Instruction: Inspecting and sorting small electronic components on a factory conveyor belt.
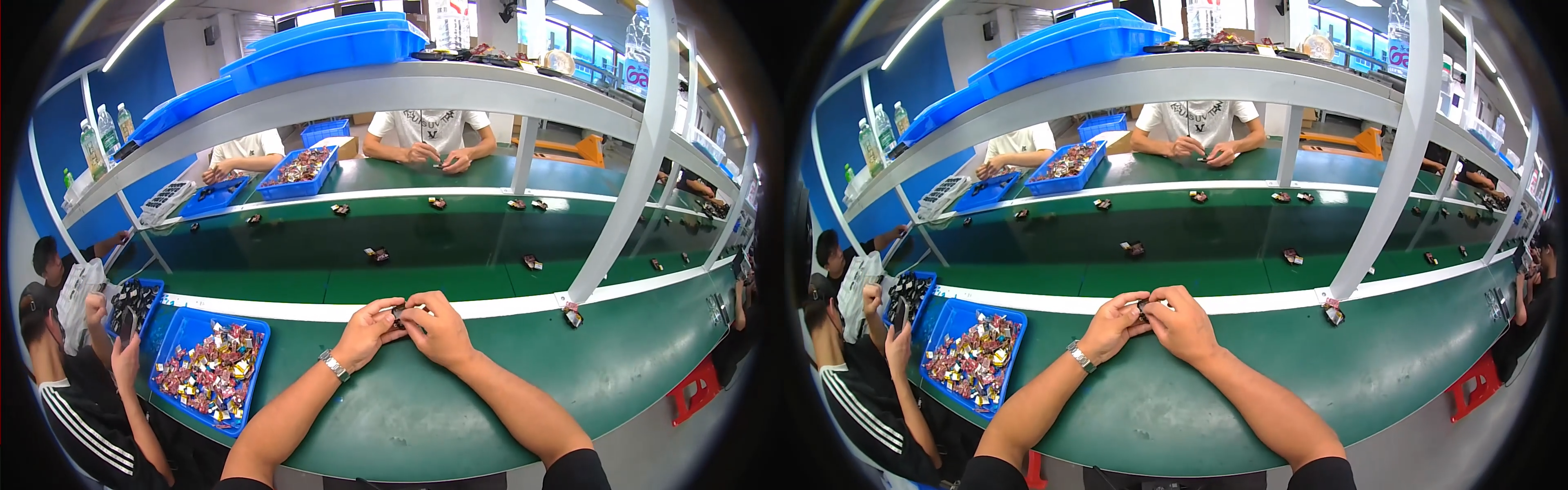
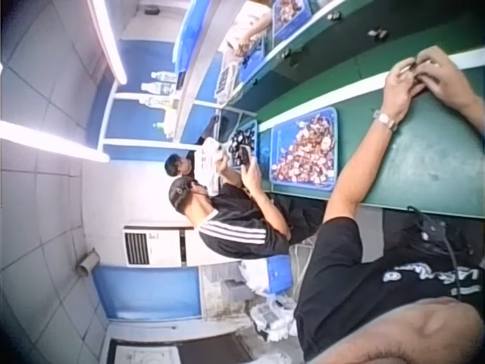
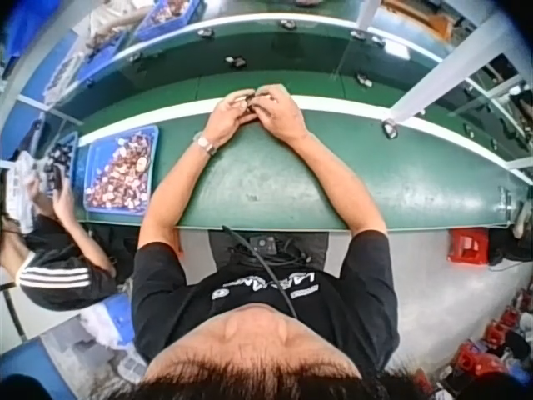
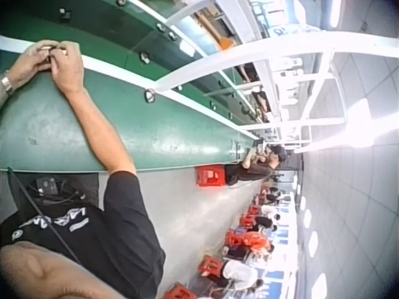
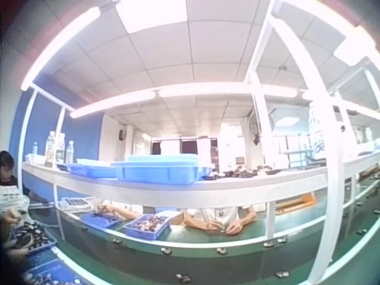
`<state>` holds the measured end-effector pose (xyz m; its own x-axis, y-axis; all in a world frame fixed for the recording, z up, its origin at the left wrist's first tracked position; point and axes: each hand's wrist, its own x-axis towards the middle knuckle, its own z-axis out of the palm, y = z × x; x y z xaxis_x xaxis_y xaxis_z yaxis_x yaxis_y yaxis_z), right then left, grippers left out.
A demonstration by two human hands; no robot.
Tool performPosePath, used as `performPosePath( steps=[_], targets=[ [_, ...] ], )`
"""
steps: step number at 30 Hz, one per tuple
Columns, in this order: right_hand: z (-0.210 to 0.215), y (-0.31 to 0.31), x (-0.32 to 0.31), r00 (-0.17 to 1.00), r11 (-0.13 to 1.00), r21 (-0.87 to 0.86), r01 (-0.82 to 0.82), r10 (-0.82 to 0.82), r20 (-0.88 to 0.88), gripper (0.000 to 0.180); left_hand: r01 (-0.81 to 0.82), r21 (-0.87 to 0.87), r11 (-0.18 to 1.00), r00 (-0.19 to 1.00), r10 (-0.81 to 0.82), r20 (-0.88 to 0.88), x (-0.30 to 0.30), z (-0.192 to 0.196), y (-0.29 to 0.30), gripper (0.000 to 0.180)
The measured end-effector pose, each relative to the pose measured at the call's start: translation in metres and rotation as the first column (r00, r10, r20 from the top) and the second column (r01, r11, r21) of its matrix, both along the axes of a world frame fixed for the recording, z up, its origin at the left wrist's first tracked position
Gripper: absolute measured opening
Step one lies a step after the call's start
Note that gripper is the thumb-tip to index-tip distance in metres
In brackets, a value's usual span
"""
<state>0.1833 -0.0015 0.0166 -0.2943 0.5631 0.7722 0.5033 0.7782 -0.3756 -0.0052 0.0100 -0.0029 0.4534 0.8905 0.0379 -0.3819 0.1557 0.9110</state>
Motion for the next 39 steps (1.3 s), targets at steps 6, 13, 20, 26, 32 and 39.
performPosePath(
  steps=[6, 13, 20, 26, 32, 39],
  targets=[
    [0.003, -0.005, -0.005, 0.998, 0.998, 0.031, 0.057, -0.058, 0.033, 0.017, -0.013, -0.025, 1.0, 1.0, 0.013, -0.011, -0.001, 0.0, 0.0, 0.036],
    [-0.003, -0.004, -0.008, 0.989, 0.991, 0.053, 0.126, -0.13, 0.066, 0.016, -0.027, -0.038, 0.999, 0.999, 0.026, -0.022, 0.001, 0.004, -0.002, 0.035],
    [-0.003, -0.005, -0.013, 0.983, 0.985, 0.055, 0.161, -0.165, 0.076, 0.013, -0.069, -0.037, 0.997, 0.996, 0.067, -0.058, 0.003, 0.004, -0.003, 0.034],
    [-0.006, -0.002, -0.015, 0.975, 0.977, 0.085, 0.194, -0.202, 0.091, 0.009, -0.069, -0.025, 0.997, 0.992, 0.065, -0.11, 0.006, 0.005, -0.003, 0.032],
    [-0.009, -0.001, -0.012, 0.962, 0.965, 0.175, 0.197, -0.225, 0.155, 0.012, -0.06, -0.013, 0.998, 0.993, 0.058, -0.107, 0.007, 0.005, -0.004, 0.031],
    [-0.005, -0.011, -0.016, 0.984, 0.987, 0.004, 0.162, -0.162, 0.079, 0.032, -0.106, -0.028, 0.994, 0.993, 0.104, -0.061, 0.004, 0.001, -0.001, 0.033]
  ],
)
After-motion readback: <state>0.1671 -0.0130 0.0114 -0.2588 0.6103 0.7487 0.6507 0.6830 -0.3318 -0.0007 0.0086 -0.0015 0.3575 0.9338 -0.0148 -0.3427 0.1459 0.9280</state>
